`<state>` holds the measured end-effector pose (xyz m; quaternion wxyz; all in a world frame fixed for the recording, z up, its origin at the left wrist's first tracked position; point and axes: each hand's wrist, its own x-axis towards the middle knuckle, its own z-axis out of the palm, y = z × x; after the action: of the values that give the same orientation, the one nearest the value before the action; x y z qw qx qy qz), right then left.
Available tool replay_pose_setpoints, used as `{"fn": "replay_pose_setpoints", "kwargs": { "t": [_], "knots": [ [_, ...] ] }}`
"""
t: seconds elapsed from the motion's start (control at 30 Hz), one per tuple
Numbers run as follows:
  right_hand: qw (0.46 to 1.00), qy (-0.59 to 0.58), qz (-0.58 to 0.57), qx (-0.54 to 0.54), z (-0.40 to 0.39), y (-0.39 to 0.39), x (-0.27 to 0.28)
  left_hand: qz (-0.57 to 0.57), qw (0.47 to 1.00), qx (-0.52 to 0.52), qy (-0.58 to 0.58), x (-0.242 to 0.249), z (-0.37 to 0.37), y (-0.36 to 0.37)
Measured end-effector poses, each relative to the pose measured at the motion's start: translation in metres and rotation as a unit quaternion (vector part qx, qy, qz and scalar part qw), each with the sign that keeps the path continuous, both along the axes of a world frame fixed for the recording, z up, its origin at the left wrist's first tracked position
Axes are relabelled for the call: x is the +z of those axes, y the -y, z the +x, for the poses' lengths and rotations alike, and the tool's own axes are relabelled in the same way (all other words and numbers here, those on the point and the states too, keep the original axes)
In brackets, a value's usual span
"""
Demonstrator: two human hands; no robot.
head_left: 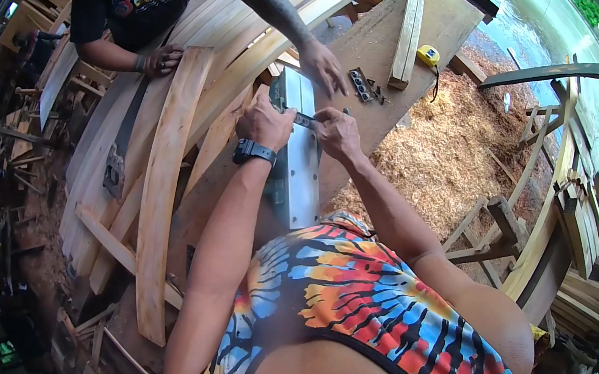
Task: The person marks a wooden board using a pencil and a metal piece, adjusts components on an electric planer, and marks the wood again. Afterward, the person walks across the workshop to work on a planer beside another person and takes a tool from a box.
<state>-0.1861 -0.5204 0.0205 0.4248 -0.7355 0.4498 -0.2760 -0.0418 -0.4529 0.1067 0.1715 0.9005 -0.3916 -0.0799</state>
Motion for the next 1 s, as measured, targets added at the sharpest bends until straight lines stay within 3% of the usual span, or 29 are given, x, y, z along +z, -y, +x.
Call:
{"fn": "replay_pose_setpoints", "kwargs": {
  "t": [0.13,0.23,0.33,0.43,0.63,0.73,0.83,0.93,1.0],
  "knots": [
    [0.998,0.040,-0.046,0.032,0.000,0.003,-0.011,0.005,1.000,0.003,-0.004,-0.001,0.000,0.001],
    [1.000,0.012,0.003,-0.026,0.004,0.002,-0.011,0.006,1.000,0.004,-0.006,0.002,-0.001,0.000],
    [0.997,0.010,-0.059,0.050,0.002,0.007,-0.011,0.005,1.000,0.004,-0.007,0.001,0.000,0.001],
    [0.998,0.011,-0.060,0.006,0.002,0.005,0.000,-0.016,1.000,0.000,-0.002,-0.001,-0.001,-0.001],
    [0.998,0.013,-0.034,0.051,0.002,0.011,-0.004,0.000,1.000,-0.002,0.005,-0.002,0.001,0.000],
    [0.997,-0.025,0.067,0.010,0.002,0.010,0.003,-0.006,1.000,-0.003,-0.005,0.000,0.000,0.000],
    [0.997,0.020,-0.010,0.070,-0.001,0.010,0.003,0.001,1.000,0.000,-0.002,0.001,0.000,0.000],
    [0.999,-0.019,0.026,0.007,0.001,0.010,0.009,0.000,1.000,0.002,-0.010,-0.002,0.001,0.001],
    [0.999,-0.022,0.013,0.047,-0.001,0.009,0.008,-0.002,1.000,0.004,-0.007,-0.003,0.001,0.001]
  ]
}}
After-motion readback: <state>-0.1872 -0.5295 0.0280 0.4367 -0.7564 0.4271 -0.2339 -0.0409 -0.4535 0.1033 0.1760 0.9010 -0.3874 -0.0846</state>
